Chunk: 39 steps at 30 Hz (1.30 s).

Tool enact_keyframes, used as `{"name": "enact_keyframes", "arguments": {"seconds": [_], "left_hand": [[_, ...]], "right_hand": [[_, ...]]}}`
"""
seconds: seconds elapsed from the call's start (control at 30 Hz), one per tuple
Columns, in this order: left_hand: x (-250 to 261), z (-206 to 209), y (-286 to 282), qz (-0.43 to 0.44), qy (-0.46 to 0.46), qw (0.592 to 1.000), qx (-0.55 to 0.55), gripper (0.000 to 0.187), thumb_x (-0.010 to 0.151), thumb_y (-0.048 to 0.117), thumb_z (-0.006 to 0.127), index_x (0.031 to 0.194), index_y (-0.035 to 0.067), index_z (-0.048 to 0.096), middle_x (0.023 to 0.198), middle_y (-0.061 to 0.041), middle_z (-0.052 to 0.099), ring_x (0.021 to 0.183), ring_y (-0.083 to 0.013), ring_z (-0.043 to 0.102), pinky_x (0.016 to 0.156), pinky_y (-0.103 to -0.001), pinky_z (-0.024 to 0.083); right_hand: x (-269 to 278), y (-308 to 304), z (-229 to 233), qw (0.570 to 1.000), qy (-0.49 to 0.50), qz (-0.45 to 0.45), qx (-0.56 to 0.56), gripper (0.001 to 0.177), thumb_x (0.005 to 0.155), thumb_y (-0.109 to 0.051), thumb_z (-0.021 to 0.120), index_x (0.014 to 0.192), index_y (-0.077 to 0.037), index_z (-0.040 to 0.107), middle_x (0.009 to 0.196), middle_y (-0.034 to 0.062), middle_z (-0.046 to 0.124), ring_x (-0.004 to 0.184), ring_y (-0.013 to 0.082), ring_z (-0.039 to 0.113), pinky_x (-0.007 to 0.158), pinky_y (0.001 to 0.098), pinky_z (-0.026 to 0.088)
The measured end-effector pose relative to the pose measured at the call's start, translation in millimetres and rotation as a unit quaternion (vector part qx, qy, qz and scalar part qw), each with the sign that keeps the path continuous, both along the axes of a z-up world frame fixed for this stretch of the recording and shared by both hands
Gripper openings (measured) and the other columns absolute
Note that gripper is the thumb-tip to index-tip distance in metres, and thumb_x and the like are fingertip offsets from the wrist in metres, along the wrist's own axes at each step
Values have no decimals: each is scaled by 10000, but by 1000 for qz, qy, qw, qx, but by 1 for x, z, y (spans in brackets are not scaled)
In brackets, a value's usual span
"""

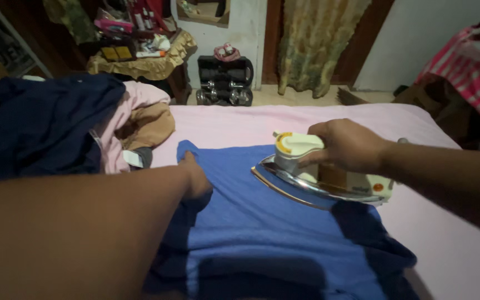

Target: The person irons a blue t-shirt with a red heart graphic on a pink-covered surface. They use a white electric iron, repeatedly smoothing the front and back of the shirt, and repositioning the garment several times during the process.

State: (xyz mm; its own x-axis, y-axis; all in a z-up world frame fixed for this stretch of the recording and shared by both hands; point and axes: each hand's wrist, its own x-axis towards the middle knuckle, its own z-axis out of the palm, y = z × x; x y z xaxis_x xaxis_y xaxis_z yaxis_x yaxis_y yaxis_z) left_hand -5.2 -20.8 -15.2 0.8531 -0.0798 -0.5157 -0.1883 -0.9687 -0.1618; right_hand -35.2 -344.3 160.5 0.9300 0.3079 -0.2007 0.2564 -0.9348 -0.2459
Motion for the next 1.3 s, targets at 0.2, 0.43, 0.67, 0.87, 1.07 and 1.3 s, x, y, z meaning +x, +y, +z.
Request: {"name": "enact_keyframes", "arguments": {"seconds": [0.2, 0.43, 0.67, 0.87, 1.07, 1.3], "left_hand": [[-21, 16, -1, 140, -24, 990, -12, 1263, 774, 642, 809, 1566, -149, 224, 1605, -378, 234, 1486, -457, 313, 1210, -408, 332], [-45, 41, 7, 165, -29, 984, -57, 1321, 688, 597, 899, 1589, -67, 197, 1662, -288, 157, 1509, -426, 284, 1202, -428, 355], [-55, 71, 5, 191, -37, 975, -106, 1115, 700, 551, 888, 1510, -20, 378, 1620, -203, 322, 1495, -376, 356, 1171, -472, 408], [-56, 73, -1, 327, -113, 923, -170, 837, 751, 384, 903, 1402, 10, 533, 1409, -197, 587, 1291, -333, 596, 1042, -411, 521], [-19, 34, 15, 192, -6, 981, -38, 502, 754, 379, 863, 1143, 70, 791, 1193, -132, 773, 1107, -261, 754, 956, -342, 587], [13, -1, 36, -2, 26, 993, 113, 426, 900, 386, 645, 1258, 179, 748, 1346, -116, 693, 1216, -311, 665, 1030, -470, 511]], "right_hand": [[12, 40, -9, 996, -32, 76, 25, 567, 757, -549, 834, 985, -45, 710, 876, 176, 738, 840, 330, 716, 778, 451, 534], [27, 90, -27, 989, -85, 119, 20, 577, 762, -553, 799, 913, -14, 662, 843, 206, 708, 844, 383, 681, 763, 479, 521], [34, 121, -27, 989, -86, 117, 3, 597, 765, -575, 787, 909, -11, 655, 876, 208, 714, 886, 389, 692, 785, 493, 526], [23, 126, -20, 994, -77, 78, -26, 637, 813, -593, 738, 1058, -14, 631, 998, 239, 711, 995, 410, 686, 851, 513, 523], [23, 101, -20, 995, -87, 30, -25, 645, 842, -567, 712, 1138, -2, 618, 1027, 244, 716, 985, 403, 704, 851, 512, 532], [27, 31, -15, 991, -63, -92, -67, 612, 878, -543, 723, 1125, 11, 640, 954, 230, 743, 912, 357, 756, 823, 492, 566]]}}
